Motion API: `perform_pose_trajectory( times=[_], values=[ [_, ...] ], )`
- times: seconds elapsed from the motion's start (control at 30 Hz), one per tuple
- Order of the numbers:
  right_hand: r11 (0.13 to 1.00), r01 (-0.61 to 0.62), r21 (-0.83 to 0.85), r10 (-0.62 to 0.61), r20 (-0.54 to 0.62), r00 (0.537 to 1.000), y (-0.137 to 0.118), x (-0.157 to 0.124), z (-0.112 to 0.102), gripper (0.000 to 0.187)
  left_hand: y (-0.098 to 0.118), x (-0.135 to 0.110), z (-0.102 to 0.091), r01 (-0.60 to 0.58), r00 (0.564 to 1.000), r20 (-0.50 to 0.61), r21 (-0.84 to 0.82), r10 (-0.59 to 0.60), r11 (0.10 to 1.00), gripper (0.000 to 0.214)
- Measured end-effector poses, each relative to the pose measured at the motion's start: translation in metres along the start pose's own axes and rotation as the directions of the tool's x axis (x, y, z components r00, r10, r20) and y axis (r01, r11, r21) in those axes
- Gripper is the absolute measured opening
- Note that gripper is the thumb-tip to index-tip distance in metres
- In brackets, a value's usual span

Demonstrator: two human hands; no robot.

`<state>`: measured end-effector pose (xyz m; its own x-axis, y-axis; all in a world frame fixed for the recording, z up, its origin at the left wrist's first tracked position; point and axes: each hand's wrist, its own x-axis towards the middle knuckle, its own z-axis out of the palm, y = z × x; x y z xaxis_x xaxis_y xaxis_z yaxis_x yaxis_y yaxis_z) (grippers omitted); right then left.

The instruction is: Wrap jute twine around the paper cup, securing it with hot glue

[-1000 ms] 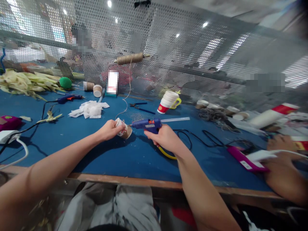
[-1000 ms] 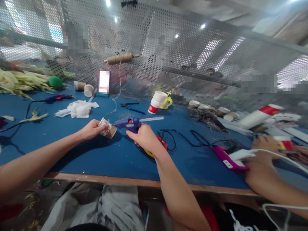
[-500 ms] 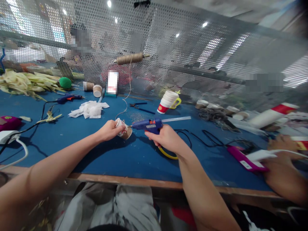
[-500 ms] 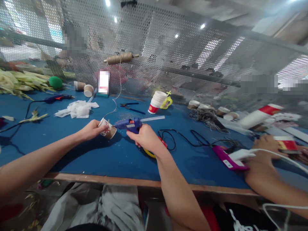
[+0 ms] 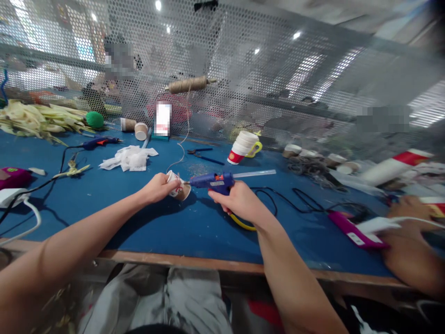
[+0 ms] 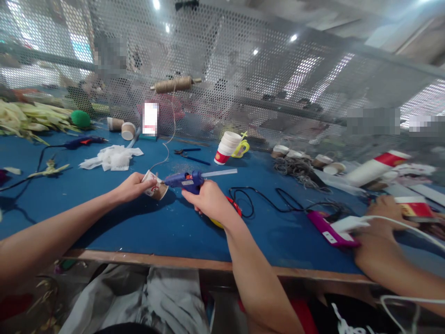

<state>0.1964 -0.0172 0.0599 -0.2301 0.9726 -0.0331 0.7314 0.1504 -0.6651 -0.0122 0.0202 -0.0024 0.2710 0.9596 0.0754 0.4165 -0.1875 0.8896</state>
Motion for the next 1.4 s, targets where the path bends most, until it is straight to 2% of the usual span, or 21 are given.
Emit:
perform_pose_trajectory(
  times=[0.33,0.57,0.8,1.0,1.23,1.4],
  values=[
    [0.999,0.041,0.0,-0.041,0.011,0.999,-0.005,-0.006,0.002,0.029,0.0,0.003,0.002,0.094,0.995,-0.028,-0.101,-0.097,0.99,0.036],
    [1.0,0.031,0.001,-0.031,0.015,0.999,-0.004,-0.005,0.003,0.03,-0.002,0.003,0.002,0.086,0.996,-0.01,-0.138,-0.088,0.987,0.041],
    [1.0,0.003,0.02,-0.003,0.003,1.0,-0.001,-0.002,0.0,0.027,-0.003,0.001,0.001,0.012,0.999,-0.031,-0.029,-0.012,1.0,0.042],
    [1.0,0.003,0.019,-0.002,-0.025,1.0,-0.002,-0.002,-0.003,0.028,-0.003,-0.002,0.001,-0.074,0.997,-0.032,-0.036,0.073,0.997,0.042],
    [0.997,0.009,0.075,-0.006,-0.043,0.999,-0.002,-0.003,-0.006,0.026,-0.001,-0.006,0.001,-0.197,0.978,-0.061,0.044,0.2,0.979,0.038],
    [0.997,0.049,0.056,-0.046,-0.053,0.998,0.002,-0.003,-0.007,0.029,0.0,-0.008,0.0,-0.259,0.963,-0.039,0.121,0.266,0.958,0.035]
  ],
)
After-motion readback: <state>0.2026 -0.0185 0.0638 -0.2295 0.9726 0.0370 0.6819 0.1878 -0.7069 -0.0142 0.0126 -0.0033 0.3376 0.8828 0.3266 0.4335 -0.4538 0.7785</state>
